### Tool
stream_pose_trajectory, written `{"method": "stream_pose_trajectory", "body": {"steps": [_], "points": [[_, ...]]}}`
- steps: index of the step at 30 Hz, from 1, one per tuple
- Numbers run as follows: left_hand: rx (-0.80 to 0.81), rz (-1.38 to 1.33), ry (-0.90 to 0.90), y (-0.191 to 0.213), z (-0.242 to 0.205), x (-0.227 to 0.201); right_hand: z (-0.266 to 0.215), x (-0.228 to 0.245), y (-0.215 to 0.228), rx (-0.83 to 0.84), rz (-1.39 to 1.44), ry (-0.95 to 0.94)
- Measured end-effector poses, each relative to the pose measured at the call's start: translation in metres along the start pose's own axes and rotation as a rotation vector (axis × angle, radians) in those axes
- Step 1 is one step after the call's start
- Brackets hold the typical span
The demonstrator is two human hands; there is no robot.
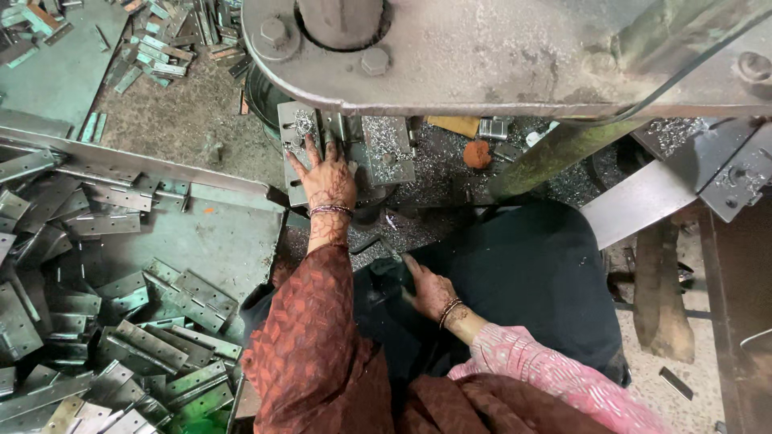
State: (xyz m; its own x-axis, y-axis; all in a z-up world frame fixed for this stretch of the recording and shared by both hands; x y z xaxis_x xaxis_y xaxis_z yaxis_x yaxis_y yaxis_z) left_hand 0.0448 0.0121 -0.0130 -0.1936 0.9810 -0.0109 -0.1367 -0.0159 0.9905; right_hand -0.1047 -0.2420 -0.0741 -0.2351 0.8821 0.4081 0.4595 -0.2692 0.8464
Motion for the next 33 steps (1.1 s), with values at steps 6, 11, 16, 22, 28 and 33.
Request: {"method": "stream_pose_trajectory", "body": {"steps": [6,11,16,22,28,33], "points": [[-0.009,0.017,0.012,0.007,0.002,0.001,-0.007,0.008,0.021,-0.060,0.088,0.105],[0.018,0.002,0.014,-0.005,-0.008,0.004,-0.019,0.024,0.047,0.016,-0.018,0.057],[-0.014,0.023,0.003,0.008,-0.002,0.004,-0.014,0.024,0.046,0.016,-0.029,0.061],[-0.009,0.034,-0.001,0.009,-0.010,0.000,-0.002,-0.007,-0.013,-0.048,0.032,0.051],[-0.086,-0.084,0.025,0.014,-0.012,0.008,0.010,-0.021,-0.035,-0.077,0.059,0.073],[-0.144,-0.204,0.096,0.059,-0.037,0.017,-0.001,-0.005,-0.013,-0.031,0.034,0.057]]}}
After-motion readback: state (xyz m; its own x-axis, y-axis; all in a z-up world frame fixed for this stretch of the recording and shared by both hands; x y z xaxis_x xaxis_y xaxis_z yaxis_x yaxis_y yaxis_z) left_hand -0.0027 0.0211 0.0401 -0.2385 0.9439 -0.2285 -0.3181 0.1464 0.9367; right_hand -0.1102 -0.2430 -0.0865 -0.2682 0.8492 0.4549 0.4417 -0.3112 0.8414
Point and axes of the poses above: each hand's wrist, its own z-axis towards the middle knuckle, its own y-axis out of the back of the hand, x = y × z, the point moved 1 cm from there along z, towards the middle knuckle, and after that the axes turned 3 degrees about -x, right-handed, at the moved point
